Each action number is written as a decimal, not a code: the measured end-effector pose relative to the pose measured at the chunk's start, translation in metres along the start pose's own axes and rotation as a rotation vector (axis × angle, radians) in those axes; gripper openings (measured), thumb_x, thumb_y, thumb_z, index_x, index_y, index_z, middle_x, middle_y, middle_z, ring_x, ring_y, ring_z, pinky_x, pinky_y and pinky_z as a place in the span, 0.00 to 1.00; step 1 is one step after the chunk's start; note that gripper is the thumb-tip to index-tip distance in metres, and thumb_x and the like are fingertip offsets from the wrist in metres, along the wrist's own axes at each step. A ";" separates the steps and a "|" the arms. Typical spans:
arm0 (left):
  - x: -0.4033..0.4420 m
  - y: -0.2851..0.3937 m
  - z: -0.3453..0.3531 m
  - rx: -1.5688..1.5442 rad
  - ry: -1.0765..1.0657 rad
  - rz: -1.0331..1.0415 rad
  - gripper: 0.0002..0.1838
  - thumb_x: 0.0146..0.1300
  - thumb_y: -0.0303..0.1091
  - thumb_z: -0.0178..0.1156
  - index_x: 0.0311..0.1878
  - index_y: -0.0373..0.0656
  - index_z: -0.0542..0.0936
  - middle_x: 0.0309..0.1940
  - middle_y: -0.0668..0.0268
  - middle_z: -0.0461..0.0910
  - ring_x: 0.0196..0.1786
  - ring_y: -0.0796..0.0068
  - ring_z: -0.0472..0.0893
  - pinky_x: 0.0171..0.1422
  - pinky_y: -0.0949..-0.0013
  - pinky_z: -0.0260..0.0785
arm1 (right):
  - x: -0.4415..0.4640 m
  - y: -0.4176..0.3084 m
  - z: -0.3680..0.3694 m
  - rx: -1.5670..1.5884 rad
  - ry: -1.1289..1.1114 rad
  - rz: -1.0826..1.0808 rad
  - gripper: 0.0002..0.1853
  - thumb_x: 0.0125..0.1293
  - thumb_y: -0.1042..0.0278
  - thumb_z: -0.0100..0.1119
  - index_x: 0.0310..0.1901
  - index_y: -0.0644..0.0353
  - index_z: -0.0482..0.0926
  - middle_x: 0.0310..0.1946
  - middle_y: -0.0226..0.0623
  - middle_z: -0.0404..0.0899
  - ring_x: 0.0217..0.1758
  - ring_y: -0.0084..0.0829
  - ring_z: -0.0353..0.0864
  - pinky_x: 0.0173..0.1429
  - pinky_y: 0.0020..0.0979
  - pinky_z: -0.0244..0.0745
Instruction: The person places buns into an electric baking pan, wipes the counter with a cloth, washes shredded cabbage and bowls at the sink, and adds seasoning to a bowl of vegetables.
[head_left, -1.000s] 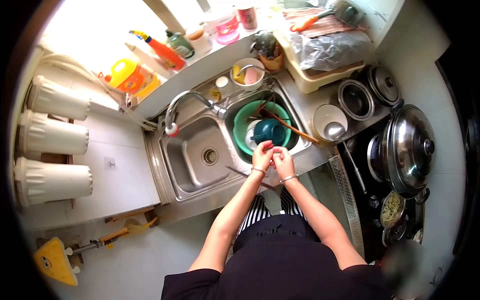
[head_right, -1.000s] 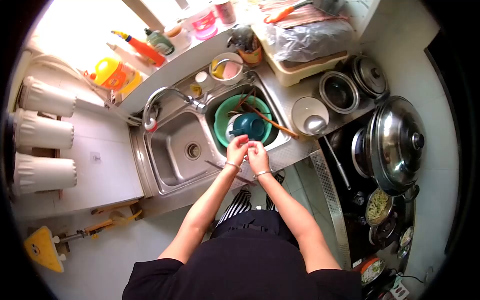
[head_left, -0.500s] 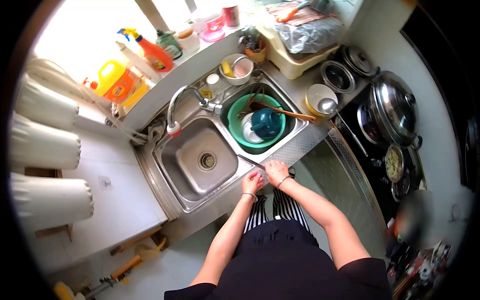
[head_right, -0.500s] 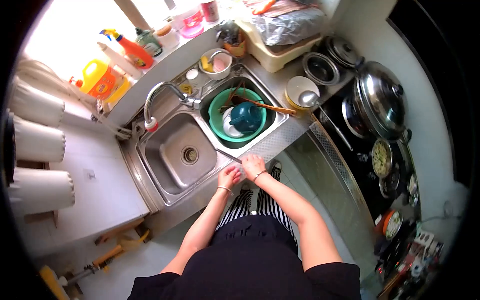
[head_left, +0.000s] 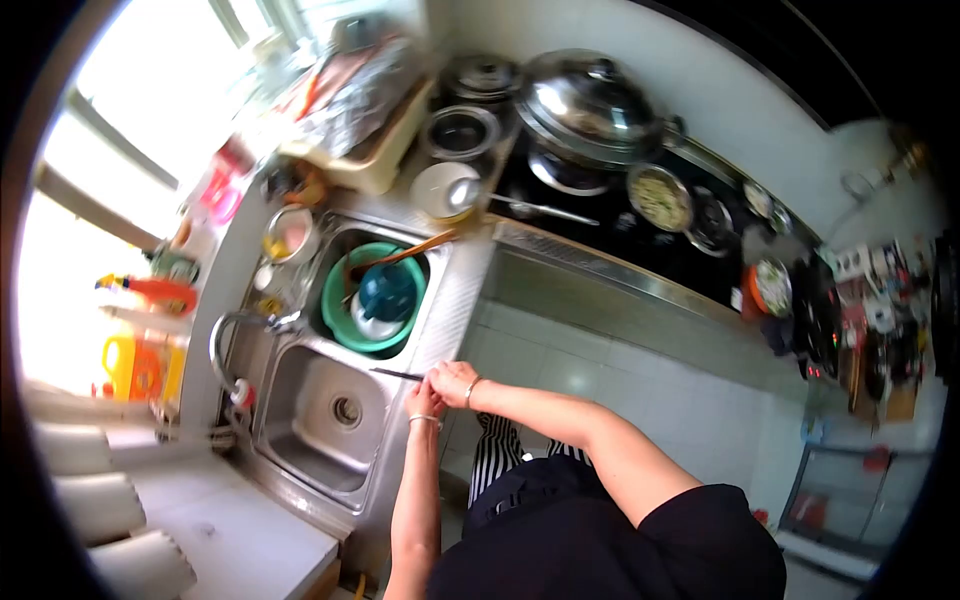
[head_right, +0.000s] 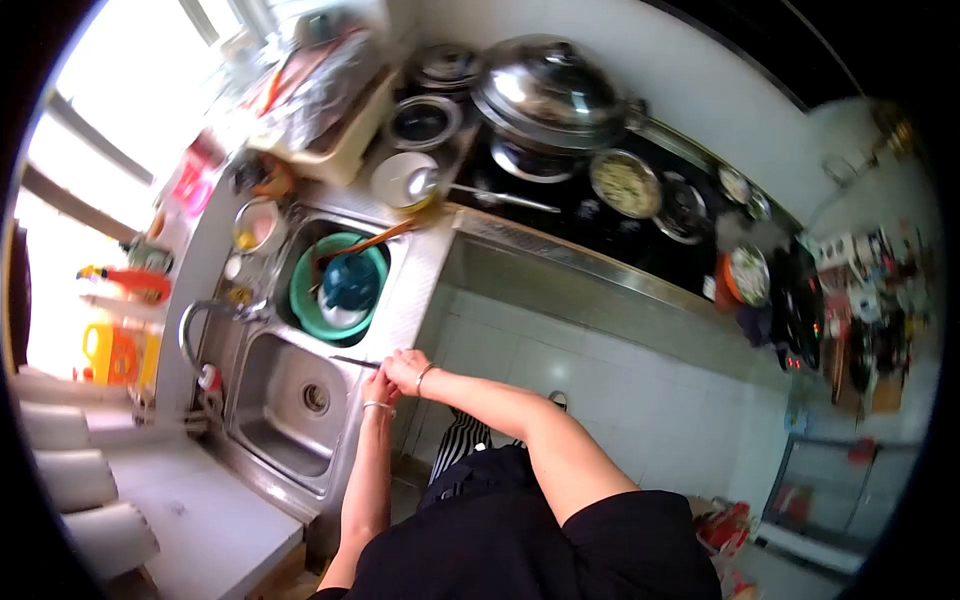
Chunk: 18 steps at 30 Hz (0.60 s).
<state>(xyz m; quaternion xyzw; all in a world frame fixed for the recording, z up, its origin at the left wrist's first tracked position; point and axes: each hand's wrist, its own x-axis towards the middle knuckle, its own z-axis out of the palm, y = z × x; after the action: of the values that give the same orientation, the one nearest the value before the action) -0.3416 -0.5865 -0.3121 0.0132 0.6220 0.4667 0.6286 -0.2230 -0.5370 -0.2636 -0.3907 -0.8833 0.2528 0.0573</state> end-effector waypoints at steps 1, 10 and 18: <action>-0.011 -0.001 0.017 0.002 -0.001 0.038 0.08 0.65 0.37 0.56 0.35 0.42 0.75 0.25 0.70 0.77 0.24 0.81 0.77 0.22 0.76 0.70 | -0.013 0.004 -0.008 0.008 0.030 0.044 0.11 0.50 0.68 0.58 0.35 0.62 0.74 0.35 0.44 0.77 0.41 0.43 0.79 0.44 0.41 0.75; -0.079 -0.089 0.205 0.141 -0.401 -0.113 0.09 0.63 0.35 0.58 0.34 0.39 0.77 0.21 0.69 0.74 0.23 0.75 0.76 0.26 0.70 0.74 | -0.234 0.142 -0.102 0.617 0.392 0.371 0.16 0.63 0.72 0.51 0.53 0.52 0.74 0.43 0.37 0.80 0.43 0.32 0.81 0.46 0.31 0.76; -0.154 -0.213 0.404 0.240 -0.677 -0.252 0.08 0.64 0.36 0.57 0.32 0.43 0.77 0.23 0.71 0.74 0.26 0.76 0.76 0.31 0.71 0.72 | -0.444 0.220 -0.160 0.680 0.719 0.416 0.31 0.57 0.84 0.56 0.63 0.50 0.67 0.50 0.38 0.75 0.44 0.29 0.80 0.45 0.27 0.77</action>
<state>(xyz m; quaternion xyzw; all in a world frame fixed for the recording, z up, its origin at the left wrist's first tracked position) 0.1329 -0.5717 -0.2291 0.1637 0.4261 0.2786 0.8450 0.2764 -0.6672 -0.1904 -0.5789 -0.5802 0.3808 0.4282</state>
